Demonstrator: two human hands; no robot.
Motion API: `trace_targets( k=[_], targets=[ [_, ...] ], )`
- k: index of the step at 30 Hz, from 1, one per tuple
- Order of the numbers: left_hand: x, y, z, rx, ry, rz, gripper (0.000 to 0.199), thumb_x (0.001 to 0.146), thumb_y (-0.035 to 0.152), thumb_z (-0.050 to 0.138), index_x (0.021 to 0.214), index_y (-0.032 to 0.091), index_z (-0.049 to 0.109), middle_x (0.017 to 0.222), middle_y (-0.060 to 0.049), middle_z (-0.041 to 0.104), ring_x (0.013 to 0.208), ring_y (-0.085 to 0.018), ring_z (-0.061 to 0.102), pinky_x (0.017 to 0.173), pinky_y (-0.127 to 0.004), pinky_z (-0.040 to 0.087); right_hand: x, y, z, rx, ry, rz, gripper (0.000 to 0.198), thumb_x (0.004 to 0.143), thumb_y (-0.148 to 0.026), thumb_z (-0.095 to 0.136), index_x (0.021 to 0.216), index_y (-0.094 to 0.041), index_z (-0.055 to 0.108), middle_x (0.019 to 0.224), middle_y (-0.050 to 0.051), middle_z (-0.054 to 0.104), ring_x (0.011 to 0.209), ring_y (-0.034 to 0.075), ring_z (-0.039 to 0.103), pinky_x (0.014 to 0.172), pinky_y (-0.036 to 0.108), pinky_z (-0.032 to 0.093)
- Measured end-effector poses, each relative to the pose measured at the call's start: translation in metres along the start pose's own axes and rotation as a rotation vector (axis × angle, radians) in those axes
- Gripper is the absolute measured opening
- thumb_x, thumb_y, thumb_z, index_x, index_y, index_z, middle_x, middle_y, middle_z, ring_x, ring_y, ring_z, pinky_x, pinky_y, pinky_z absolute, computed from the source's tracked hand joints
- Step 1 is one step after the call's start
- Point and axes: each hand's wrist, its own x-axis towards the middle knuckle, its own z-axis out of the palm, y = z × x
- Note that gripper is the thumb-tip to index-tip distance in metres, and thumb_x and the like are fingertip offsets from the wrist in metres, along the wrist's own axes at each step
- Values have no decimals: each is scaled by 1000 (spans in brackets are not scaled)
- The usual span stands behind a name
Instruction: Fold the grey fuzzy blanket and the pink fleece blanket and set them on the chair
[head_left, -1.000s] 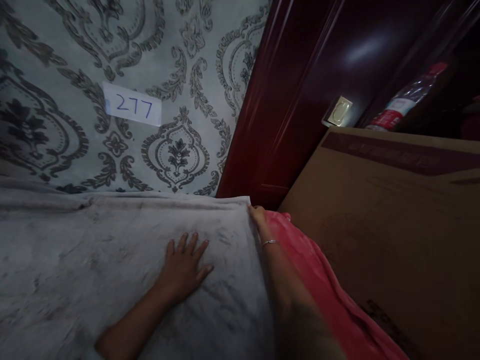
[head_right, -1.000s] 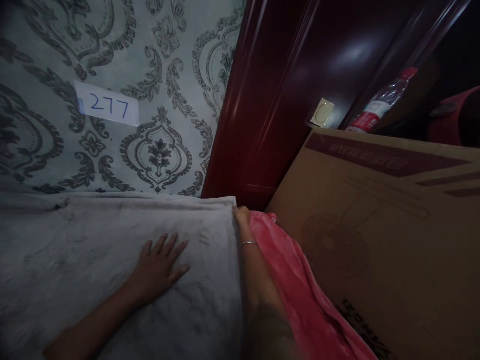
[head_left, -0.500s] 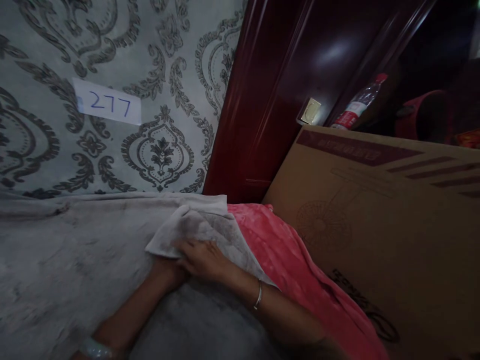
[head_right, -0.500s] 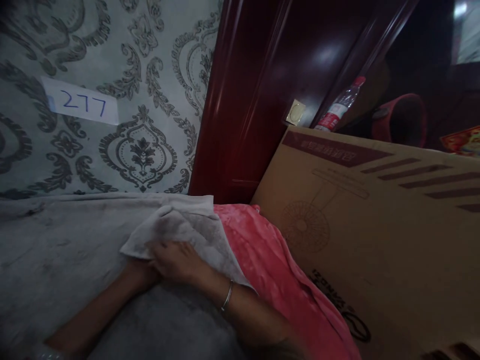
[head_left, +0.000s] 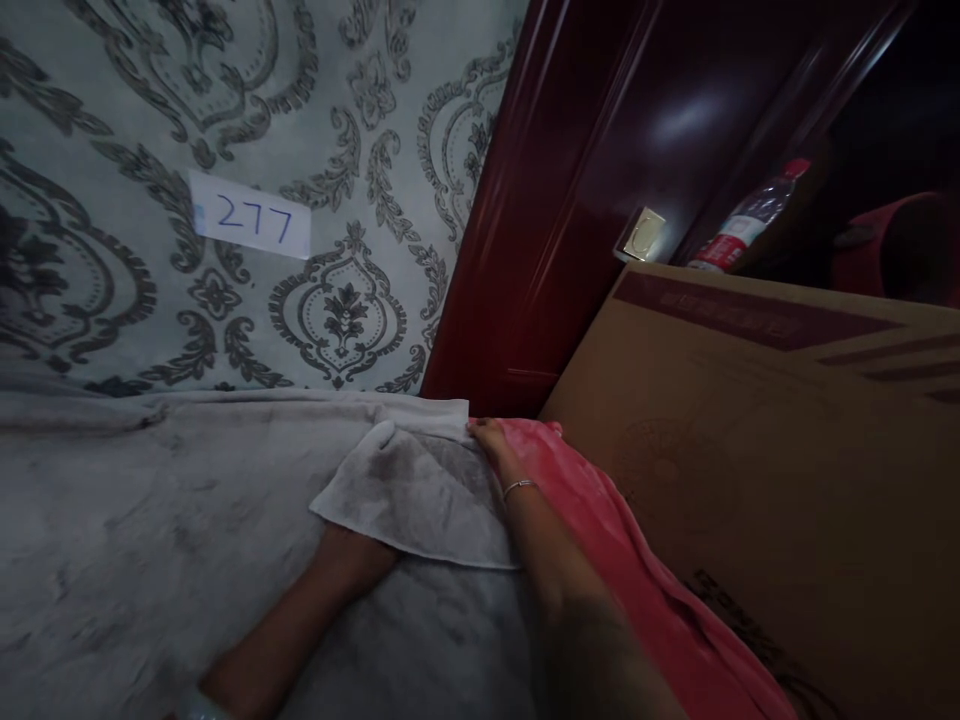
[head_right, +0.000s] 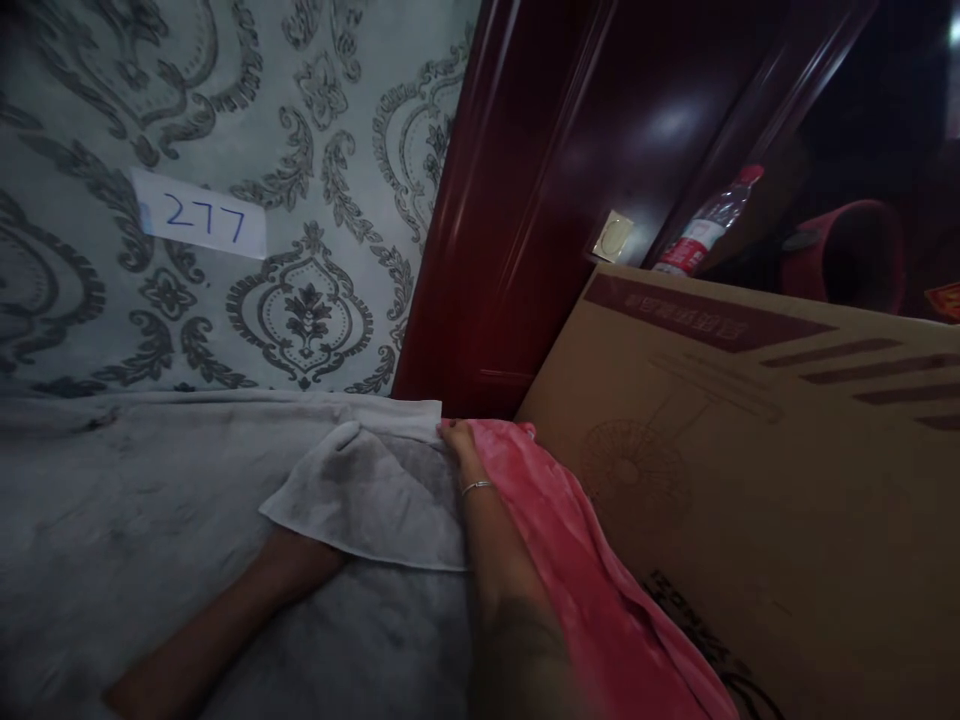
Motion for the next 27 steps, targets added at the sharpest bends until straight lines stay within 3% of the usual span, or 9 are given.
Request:
trace_targets(
  k=[3, 6, 9, 12, 17, 23, 27],
  targets=[
    [-2, -5, 7, -36, 102, 32, 65, 85, 49, 54, 142, 17, 54, 150, -13, 51, 146, -39, 34, 125, -56, 24, 10, -2, 12, 1, -56, 14, 25, 93, -38, 69, 90, -14, 67, 84, 0, 68, 72, 15, 65, 69, 30, 55],
    [-3, -7, 11, -81, 205, 86, 66, 87, 48, 52, 145, 16, 49, 154, -13, 46, 146, -37, 34, 124, -56, 28, 14, -9, 12, -9, 20, 5, 15, 84, -29, 74, 81, -15, 70, 78, 2, 68, 76, 18, 67, 68, 28, 50],
    [-4, -6, 11, -106, 276, 98, 74, 86, 49, 56, 150, 17, 40, 156, -14, 42, 146, -38, 35, 123, -56, 30, 17, -25, 5, 15, 168, -56, 13, 83, -28, 70, 94, -20, 73, 98, 6, 72, 95, 21, 67, 76, 26, 47],
    [-3, -7, 13, -118, 328, 100, 73, 86, 47, 56, 150, 16, 40, 153, -15, 46, 145, -37, 37, 123, -55, 30, 25, -43, 2, 84, 238, -88, 18, 88, -31, 64, 102, -22, 71, 98, 6, 73, 91, 19, 68, 73, 24, 47],
    [-3, -9, 17, -80, 280, 148, 59, 87, 39, 54, 143, 21, 51, 146, -10, 55, 146, -33, 36, 124, -53, 30, 33, -44, 21, 205, 260, 1, 18, 96, -27, 55, 100, -16, 69, 80, 4, 71, 67, 13, 67, 63, 22, 50],
    [-5, -9, 18, -21, 234, 137, 58, 89, 40, 53, 143, 18, 52, 147, -12, 54, 145, -36, 37, 123, -55, 30, 20, -17, 45, 266, 142, 64, 26, 98, -38, 62, 109, -15, 64, 98, 3, 68, 76, 14, 65, 69, 31, 58],
    [-5, -9, 17, -11, 193, 182, 50, 86, 33, 54, 134, 22, 61, 144, -9, 58, 141, -35, 44, 123, -55, 29, 6, -34, 35, 264, 82, -84, 24, 96, -35, 63, 109, -15, 64, 102, 6, 67, 87, 17, 65, 78, 34, 57]
  ],
)
